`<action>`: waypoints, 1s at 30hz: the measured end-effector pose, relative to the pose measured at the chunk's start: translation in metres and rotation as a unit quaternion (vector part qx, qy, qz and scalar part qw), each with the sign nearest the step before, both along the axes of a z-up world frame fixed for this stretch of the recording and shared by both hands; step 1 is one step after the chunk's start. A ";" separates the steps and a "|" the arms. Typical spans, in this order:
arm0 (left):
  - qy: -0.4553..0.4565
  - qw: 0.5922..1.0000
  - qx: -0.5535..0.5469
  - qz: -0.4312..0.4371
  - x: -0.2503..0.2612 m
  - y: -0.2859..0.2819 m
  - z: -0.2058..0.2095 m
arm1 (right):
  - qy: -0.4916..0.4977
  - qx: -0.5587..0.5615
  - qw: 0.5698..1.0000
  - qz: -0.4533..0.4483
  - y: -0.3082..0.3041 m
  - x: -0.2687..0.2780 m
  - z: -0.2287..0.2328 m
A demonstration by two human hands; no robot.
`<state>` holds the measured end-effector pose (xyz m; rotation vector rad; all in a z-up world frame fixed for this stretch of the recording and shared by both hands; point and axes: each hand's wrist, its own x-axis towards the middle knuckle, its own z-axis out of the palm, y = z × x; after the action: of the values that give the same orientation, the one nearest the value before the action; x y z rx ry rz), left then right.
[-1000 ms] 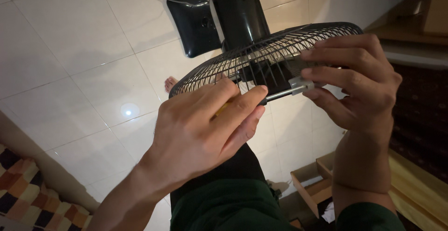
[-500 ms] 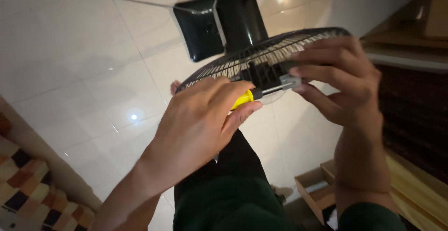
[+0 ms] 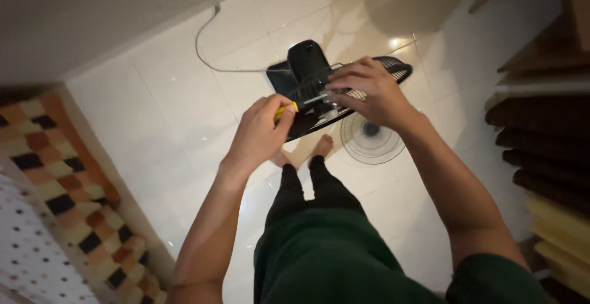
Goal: The person assembles a standing fan by attaching the front grille, securing the central hub cap, and fastening the rear grille with a screwdriver. The fan blades and motor housing are handled throughout the process.
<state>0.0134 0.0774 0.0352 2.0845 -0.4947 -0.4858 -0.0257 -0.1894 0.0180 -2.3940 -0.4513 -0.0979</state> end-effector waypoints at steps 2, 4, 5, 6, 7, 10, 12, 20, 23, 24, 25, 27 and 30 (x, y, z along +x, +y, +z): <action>-0.047 0.999 -0.025 -0.008 -0.006 0.005 -0.002 | -0.007 0.014 1.000 0.009 -0.003 0.004 -0.004; -0.079 0.996 -0.042 -0.012 -0.008 0.004 -0.005 | -0.012 0.025 0.999 0.015 -0.005 -0.002 -0.006; -0.079 0.996 -0.046 -0.010 -0.009 0.002 -0.006 | -0.016 0.031 0.999 0.016 -0.004 -0.002 -0.008; -0.078 0.996 -0.053 -0.005 -0.014 0.000 -0.007 | -0.018 0.034 0.999 0.020 -0.005 0.000 -0.008; -0.077 0.995 -0.059 0.000 -0.013 -0.002 -0.008 | -0.022 0.030 0.999 0.022 -0.008 0.004 -0.008; 0.048 0.998 0.011 0.047 -0.016 -0.002 -0.016 | -0.009 0.036 0.999 0.026 -0.007 0.000 -0.012; 0.004 1.000 0.005 0.028 -0.018 0.001 -0.018 | -0.014 0.049 0.998 0.023 -0.009 -0.002 -0.010; -0.126 0.991 -0.035 0.001 -0.023 -0.004 -0.005 | 0.013 0.086 0.996 0.005 -0.009 -0.004 -0.005; -0.083 0.996 -0.028 0.021 -0.023 -0.007 -0.005 | 0.007 0.083 0.996 0.006 -0.009 -0.003 -0.006; -0.037 0.999 -0.003 0.032 -0.022 -0.007 -0.006 | 0.000 0.080 0.997 0.007 -0.009 -0.003 -0.006; 0.009 0.999 0.022 0.043 -0.022 -0.007 -0.006 | 0.000 0.084 0.996 0.006 -0.009 -0.004 -0.006; -0.035 0.999 -0.002 0.031 -0.023 -0.006 -0.006 | -0.001 0.093 0.996 0.005 -0.009 -0.005 -0.006; -0.124 0.992 -0.008 0.010 -0.023 -0.006 -0.005 | -0.022 0.097 0.995 0.013 -0.008 -0.004 -0.008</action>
<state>-0.0093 0.0711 0.0305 2.1435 -0.6178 -0.2111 -0.0302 -0.1978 0.0099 -2.1990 -0.4720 -0.1756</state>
